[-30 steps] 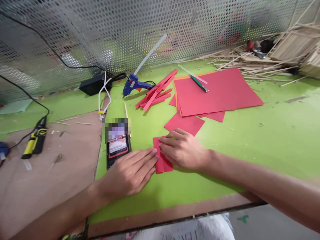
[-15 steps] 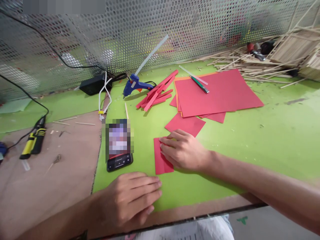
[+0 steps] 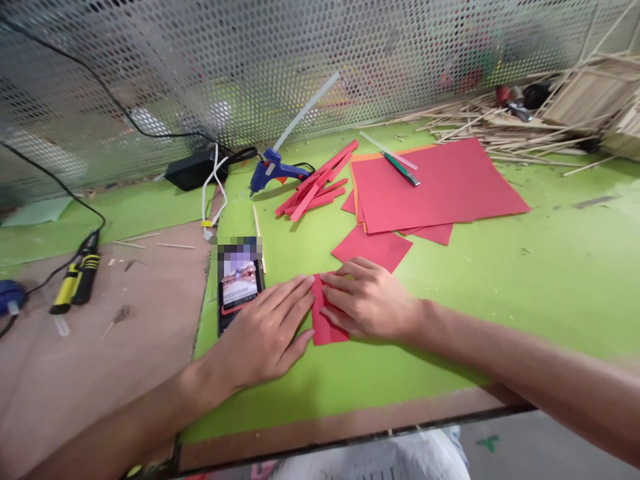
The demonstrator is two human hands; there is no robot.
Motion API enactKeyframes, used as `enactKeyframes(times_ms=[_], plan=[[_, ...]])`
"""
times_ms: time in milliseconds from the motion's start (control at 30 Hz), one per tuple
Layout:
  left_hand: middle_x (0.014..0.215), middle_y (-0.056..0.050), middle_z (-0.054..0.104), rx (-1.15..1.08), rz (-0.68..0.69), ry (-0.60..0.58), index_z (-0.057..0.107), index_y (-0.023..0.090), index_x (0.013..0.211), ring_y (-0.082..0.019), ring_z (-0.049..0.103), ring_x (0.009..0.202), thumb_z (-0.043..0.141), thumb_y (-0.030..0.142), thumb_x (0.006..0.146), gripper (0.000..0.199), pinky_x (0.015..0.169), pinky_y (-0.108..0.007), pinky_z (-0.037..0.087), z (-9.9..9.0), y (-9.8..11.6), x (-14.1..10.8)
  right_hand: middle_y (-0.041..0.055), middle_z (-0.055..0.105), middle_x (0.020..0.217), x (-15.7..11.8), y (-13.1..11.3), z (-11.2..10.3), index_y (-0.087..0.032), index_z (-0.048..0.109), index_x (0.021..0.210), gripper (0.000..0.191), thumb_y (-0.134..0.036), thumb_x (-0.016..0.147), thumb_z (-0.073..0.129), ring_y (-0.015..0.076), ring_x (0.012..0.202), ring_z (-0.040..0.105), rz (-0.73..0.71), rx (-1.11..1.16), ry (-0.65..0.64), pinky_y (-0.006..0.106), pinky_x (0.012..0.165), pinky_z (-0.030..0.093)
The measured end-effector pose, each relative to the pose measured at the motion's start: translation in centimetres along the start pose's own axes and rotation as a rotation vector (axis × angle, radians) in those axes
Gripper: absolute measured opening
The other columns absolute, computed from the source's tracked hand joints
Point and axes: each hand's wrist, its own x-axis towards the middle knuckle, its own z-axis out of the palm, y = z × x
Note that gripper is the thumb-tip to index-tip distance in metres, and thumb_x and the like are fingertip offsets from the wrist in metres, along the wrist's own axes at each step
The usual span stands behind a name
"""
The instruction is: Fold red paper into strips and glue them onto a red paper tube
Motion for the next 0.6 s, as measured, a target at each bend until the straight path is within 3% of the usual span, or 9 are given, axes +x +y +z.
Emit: enactKeyframes(times_ms=[333, 600], plan=[[0.132, -0.027, 0.072, 0.079, 0.135, 0.079, 0.068, 0.001, 0.126, -0.037, 0.070, 0.124, 0.053, 0.025, 0.103, 0.037, 0.103, -0.047, 0.058, -0.22, -0.03, -0.50, 0.0107, 0.082, 0.108, 0.00, 0.08, 0.07, -0.016, 0.076, 0.099, 0.017, -0.028, 0.102, 0.064, 0.0257, 0.090, 0.073, -0.009, -0.055, 0.016, 0.043, 0.081, 0.060], [0.147, -0.031, 0.061, 0.043, 0.013, -0.024, 0.059, -0.004, 0.139, -0.041, 0.060, 0.138, 0.048, 0.039, 0.107, 0.055, 0.113, -0.052, 0.051, 0.12, -0.01, 0.04, 0.0099, 0.082, 0.105, 0.02, 0.02, 0.08, -0.016, 0.076, 0.100, 0.016, -0.027, 0.102, 0.064, 0.0255, 0.092, 0.073, -0.019, -0.034, 0.004, 0.042, 0.083, 0.059]])
